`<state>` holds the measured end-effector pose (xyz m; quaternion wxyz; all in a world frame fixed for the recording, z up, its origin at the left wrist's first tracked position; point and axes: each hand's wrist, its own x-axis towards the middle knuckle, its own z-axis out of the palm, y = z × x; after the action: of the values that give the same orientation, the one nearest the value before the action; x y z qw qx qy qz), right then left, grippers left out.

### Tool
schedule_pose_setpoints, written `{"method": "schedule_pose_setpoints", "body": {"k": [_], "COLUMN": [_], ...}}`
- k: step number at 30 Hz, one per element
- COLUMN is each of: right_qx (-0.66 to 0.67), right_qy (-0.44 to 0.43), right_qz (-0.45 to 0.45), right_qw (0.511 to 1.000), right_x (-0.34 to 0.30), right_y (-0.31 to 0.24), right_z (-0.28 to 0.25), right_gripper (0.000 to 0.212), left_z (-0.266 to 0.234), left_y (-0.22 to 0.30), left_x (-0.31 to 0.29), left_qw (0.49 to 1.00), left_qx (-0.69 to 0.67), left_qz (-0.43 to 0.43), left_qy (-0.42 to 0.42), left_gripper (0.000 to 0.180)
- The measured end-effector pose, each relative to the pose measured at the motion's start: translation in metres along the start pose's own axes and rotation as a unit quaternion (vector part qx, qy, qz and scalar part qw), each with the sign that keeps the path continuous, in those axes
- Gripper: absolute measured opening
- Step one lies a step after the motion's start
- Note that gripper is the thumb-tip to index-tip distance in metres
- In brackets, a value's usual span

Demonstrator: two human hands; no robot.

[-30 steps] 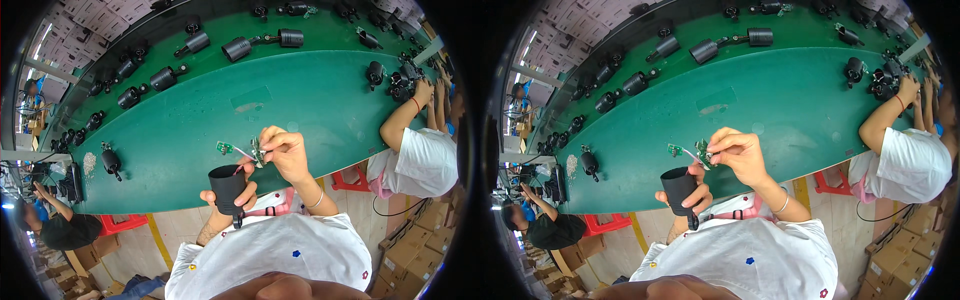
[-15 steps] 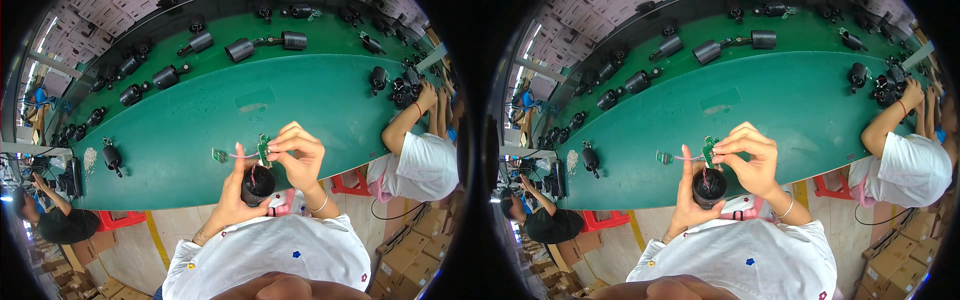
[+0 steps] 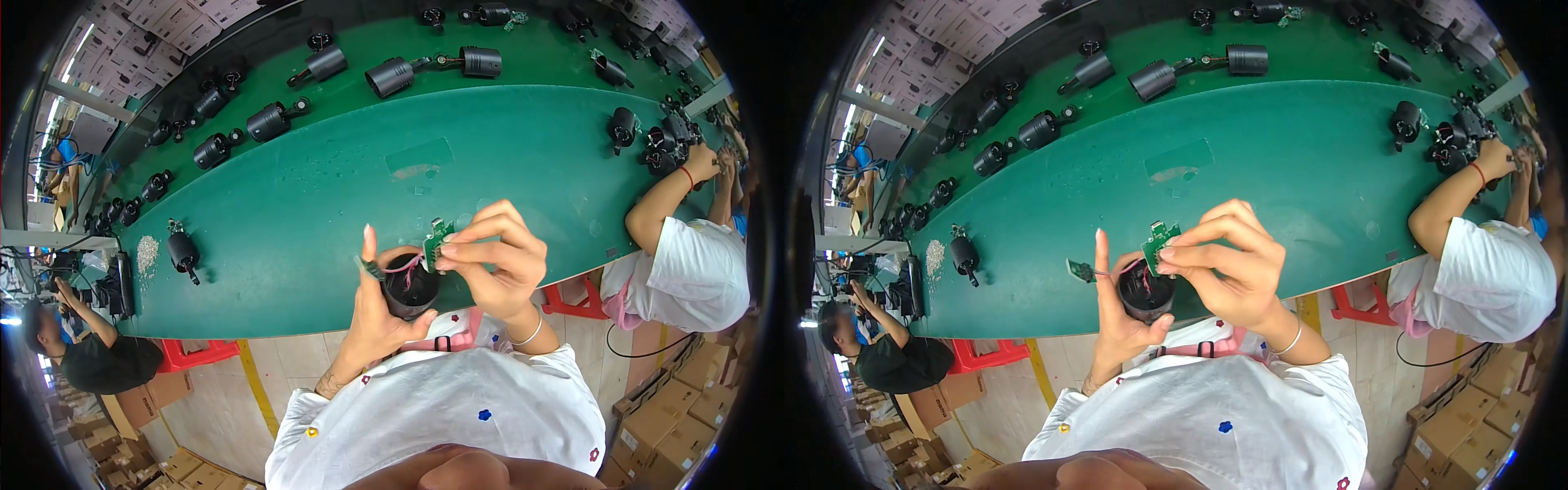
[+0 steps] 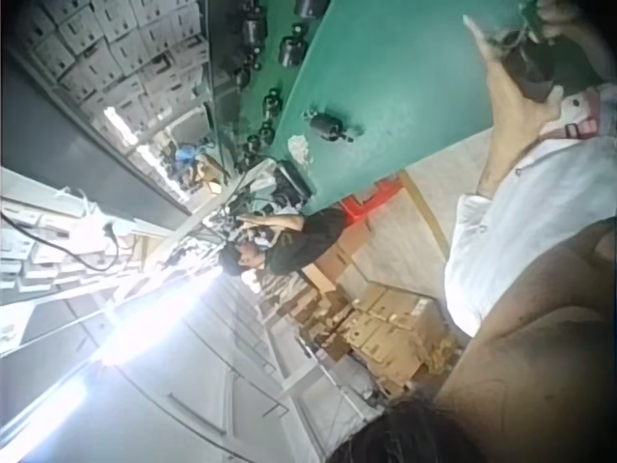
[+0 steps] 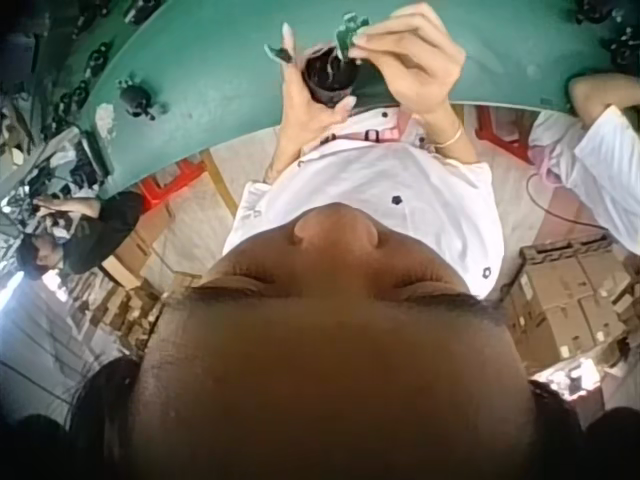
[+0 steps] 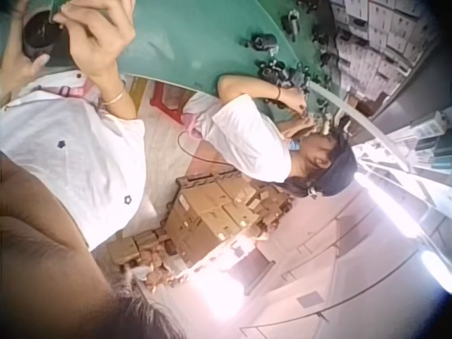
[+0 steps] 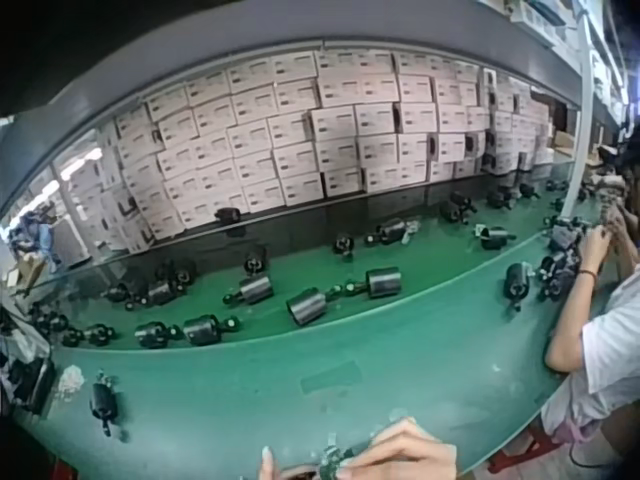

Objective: The person assembles camera housings on a production line by inserting circuit boards with attached wiring into cylindrical casings and pressing the boards into place by hand.

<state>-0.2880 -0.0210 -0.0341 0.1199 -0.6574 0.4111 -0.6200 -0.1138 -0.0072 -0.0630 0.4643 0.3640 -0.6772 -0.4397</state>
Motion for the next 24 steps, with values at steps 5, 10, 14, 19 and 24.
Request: {"method": "schedule_pose_setpoints", "body": {"k": [5, 10, 14, 19, 24], "right_qx": [0.095, 0.117, 0.113, 0.097, 0.059], "right_qy": [0.004, -0.034, -0.056, -0.082, -0.133], "right_qz": [0.045, 0.044, 0.027, 0.017, 0.027], "right_qw": [0.994, 0.992, 0.992, 0.992, 0.989], "right_x": [-0.002, -0.004, -0.005, -0.005, -0.003], "right_y": [0.001, 0.001, 0.002, 0.003, -0.001], "right_z": [-0.004, -0.001, 0.0, -0.002, -0.005], "right_gripper": [0.018, 0.018, 0.018, 0.018, 0.017], "left_z": [0.0, 0.005, 0.01, 0.017, 0.018], "left_y": [-0.001, 0.011, 0.011, 0.009, 0.005], "left_x": [0.007, 0.019, 0.028, 0.035, 0.035], "left_qw": [0.996, 0.998, 0.997, 0.991, 0.986], "left_qx": [-0.05, 0.054, 0.071, 0.093, 0.111], "left_qz": [-0.067, -0.027, 0.007, 0.061, 0.108], "left_qy": [0.003, -0.001, 0.012, 0.073, 0.064], "left_gripper": [0.092, 0.071, 0.06, 0.051, 0.047]}}
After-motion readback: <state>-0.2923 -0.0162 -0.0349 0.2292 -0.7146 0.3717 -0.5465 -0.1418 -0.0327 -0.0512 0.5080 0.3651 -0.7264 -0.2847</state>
